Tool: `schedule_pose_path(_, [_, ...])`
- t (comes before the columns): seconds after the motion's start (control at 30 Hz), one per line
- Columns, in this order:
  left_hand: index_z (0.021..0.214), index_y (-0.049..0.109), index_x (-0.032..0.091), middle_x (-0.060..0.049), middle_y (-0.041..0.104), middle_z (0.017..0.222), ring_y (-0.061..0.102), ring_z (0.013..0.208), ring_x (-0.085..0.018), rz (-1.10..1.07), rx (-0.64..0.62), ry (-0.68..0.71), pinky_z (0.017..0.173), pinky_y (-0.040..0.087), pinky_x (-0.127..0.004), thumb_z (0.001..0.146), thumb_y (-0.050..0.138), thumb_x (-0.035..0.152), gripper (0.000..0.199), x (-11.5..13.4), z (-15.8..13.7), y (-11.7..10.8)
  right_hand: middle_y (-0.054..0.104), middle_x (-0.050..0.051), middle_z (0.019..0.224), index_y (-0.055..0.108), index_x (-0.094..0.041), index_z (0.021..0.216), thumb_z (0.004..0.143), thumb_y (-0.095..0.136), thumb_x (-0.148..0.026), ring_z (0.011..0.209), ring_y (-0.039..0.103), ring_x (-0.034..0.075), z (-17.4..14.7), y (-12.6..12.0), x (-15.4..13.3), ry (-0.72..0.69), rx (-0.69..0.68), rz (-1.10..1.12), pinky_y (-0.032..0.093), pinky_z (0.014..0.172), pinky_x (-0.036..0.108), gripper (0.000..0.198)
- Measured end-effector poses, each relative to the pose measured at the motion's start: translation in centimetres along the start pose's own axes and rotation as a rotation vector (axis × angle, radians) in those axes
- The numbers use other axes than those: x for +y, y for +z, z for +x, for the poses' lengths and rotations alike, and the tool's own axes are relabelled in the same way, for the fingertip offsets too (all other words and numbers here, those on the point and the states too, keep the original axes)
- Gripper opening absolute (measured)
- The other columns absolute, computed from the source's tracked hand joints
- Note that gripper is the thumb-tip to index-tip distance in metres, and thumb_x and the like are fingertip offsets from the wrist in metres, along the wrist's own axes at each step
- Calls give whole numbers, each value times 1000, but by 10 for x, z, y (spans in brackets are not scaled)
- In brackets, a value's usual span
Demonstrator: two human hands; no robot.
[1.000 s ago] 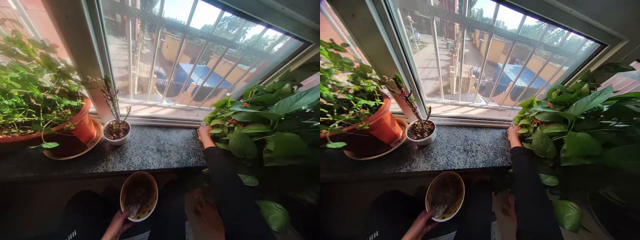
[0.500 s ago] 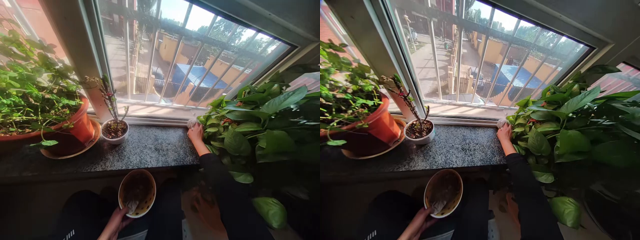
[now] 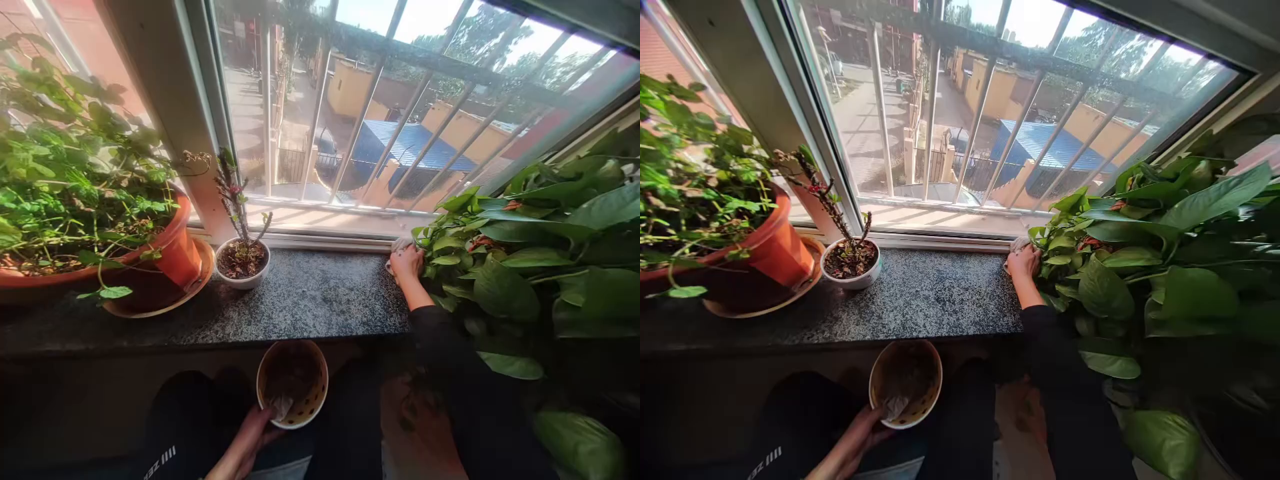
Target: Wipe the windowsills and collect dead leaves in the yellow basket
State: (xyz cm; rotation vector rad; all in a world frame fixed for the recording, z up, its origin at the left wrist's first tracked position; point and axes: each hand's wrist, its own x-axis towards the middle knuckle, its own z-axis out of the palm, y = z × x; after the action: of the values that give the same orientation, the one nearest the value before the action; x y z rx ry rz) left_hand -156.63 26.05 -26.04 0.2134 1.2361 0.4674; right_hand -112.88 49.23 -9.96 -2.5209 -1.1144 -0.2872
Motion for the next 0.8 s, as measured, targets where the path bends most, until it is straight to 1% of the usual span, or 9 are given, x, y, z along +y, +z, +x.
schedule_pose_path(0.13, [101, 66, 15, -16, 75, 110, 68, 116, -33, 7, -2, 12, 103, 53, -51, 69, 75, 19, 34, 1, -7, 2, 51, 22, 133, 48, -8, 143, 87, 55, -23, 121, 52, 35, -48, 8, -53, -142, -72, 22, 47, 96, 44, 58])
schedule_pose_path(0.27, [98, 64, 15, -15, 76, 102, 70, 110, -32, 0, 3, 31, 102, 53, -51, 69, 72, 16, 31, -2, -17, 0, 49, 22, 137, 41, -8, 149, 87, 49, -21, 121, 49, 34, -89, 5, -110, -273, -140, 71, 45, 97, 44, 64])
schedule_pose_path(0.37, [97, 64, 15, -15, 76, 104, 70, 112, -32, 14, -3, 45, 103, 53, -49, 67, 73, 17, 31, -4, -24, -1, 51, 20, 136, 41, -10, 151, 87, 49, -20, 118, 49, 32, -106, 0, -137, -375, -173, 74, 44, 97, 41, 65])
schedule_pose_path(0.47, [101, 64, 16, -14, 76, 108, 69, 116, -31, 18, -17, 62, 104, 52, -48, 67, 72, 17, 35, -6, -30, -2, 54, 17, 134, 45, -15, 151, 88, 49, -20, 116, 49, 30, -103, -7, -129, -464, -171, 64, 44, 94, 39, 64])
schedule_pose_path(0.57, [103, 64, 16, -13, 77, 107, 69, 116, -31, -7, -25, 74, 104, 52, -47, 66, 72, 18, 38, -9, -34, -5, 57, 14, 133, 53, -23, 147, 88, 50, -17, 116, 49, 30, -79, -16, -87, -501, -149, 26, 42, 92, 37, 59])
schedule_pose_path(0.63, [102, 64, 16, -13, 77, 106, 69, 114, -31, -27, -20, 87, 104, 52, -46, 66, 72, 18, 37, -11, -35, -8, 57, 14, 132, 55, -26, 145, 89, 50, -17, 114, 51, 30, -61, -20, -57, -405, -108, -9, 42, 91, 39, 58])
schedule_pose_path(0.7, [98, 64, 15, -14, 77, 104, 70, 113, -31, -40, -5, 91, 103, 53, -46, 65, 73, 19, 35, -12, -34, -10, 56, 15, 132, 56, -25, 146, 90, 50, -17, 114, 51, 32, -53, -22, -45, -257, -90, -24, 42, 90, 40, 57])
schedule_pose_path(0.73, [96, 64, 15, -14, 77, 103, 70, 111, -32, -43, 0, 92, 102, 53, -47, 64, 73, 18, 33, -12, -33, -11, 55, 16, 132, 55, -23, 146, 90, 51, -18, 114, 52, 32, -54, -21, -47, -201, -94, -15, 43, 90, 40, 56])
schedule_pose_path(0.8, [94, 63, 14, -15, 77, 100, 71, 109, -32, -40, 2, 87, 101, 54, -47, 65, 72, 17, 31, -11, -31, -11, 55, 16, 134, 54, -21, 147, 90, 51, -17, 115, 52, 32, -64, -18, -64, -189, -121, 31, 43, 90, 40, 57])
